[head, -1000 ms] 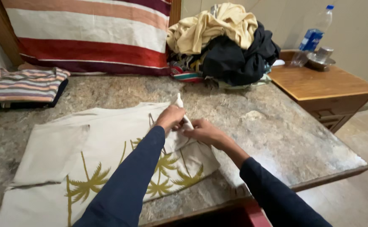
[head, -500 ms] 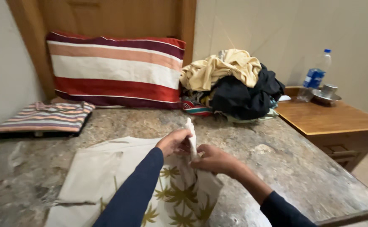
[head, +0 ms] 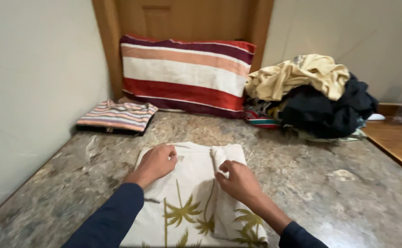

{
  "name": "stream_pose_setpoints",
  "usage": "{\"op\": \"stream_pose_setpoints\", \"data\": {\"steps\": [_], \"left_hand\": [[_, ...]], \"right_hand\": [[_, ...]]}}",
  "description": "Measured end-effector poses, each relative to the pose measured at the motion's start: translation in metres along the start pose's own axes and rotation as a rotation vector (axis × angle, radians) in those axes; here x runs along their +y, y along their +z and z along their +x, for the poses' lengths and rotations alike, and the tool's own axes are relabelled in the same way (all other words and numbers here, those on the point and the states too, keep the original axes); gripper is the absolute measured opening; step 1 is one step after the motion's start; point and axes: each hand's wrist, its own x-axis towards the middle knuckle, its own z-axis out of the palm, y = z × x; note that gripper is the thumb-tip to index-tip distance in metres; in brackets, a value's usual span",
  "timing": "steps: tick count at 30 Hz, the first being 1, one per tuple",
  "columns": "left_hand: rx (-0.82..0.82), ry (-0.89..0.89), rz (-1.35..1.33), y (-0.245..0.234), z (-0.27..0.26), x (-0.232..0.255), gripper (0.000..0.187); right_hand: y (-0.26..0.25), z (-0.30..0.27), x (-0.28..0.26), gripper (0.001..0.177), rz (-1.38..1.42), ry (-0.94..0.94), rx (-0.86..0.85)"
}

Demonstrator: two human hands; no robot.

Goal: The person picks up a shirt from a pile, spreads it out on a marble surface, and folds it into a compact rectangular shape; then they take a polo shirt, button its collar, and fold it as well.

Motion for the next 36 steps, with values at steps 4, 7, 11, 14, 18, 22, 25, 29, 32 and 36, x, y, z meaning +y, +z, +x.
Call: {"op": "stream_pose_setpoints", "data": {"steps": [4, 7, 11, 14, 18, 22, 25, 29, 32, 36], "left_hand": [[-0.054, 0.125, 0.154, -0.004, -0.04, -0.019, 0.057], [-0.312, 0.037, 0.178, 0.005, -0.059, -0.024, 0.075], [-0.337, 0.004, 0.213, 0.013, -0.044, -0.023, 0.081], [-0.353, -0.041, 0.201, 0.013, -0.028, -0.013, 0.079], [-0.313, -0.037, 0.181, 0.012, -0.026, -0.007, 0.079], [-0.317, -0.061, 0.187, 0.011, -0.034, -0.002, 0.08], [-0.306, -0.056, 0.21, 0.008, -0.045, 0.004, 0.079], [-0.265, -0.043, 0.226, 0.007, -0.059, 0.013, 0.079], [-0.25, -0.054, 0.201, 0.008, -0.071, 0.023, 0.075], [-0.232, -0.051, 0.141, 0.006, -0.081, 0.022, 0.07]], "right_hand": [[0.044, 0.004, 0.016, 0.053, -0.037, -0.026, 0.053], [0.069, 0.001, 0.025, 0.066, -0.143, 0.007, 0.11], [0.075, 0.021, 0.036, 0.074, -0.291, 0.092, 0.067], [0.065, 0.039, 0.041, 0.084, -0.285, 0.098, -0.038], [0.062, 0.036, 0.037, 0.083, -0.278, 0.157, -0.033], [0.058, 0.03, 0.041, 0.083, -0.282, 0.116, -0.037], [0.057, 0.025, 0.043, 0.082, -0.28, 0.077, -0.023], [0.058, 0.015, 0.046, 0.081, -0.299, 0.077, 0.01], [0.057, 0.011, 0.049, 0.079, -0.305, 0.065, 0.001], [0.055, 0.005, 0.054, 0.079, -0.327, 0.044, -0.013]]}}
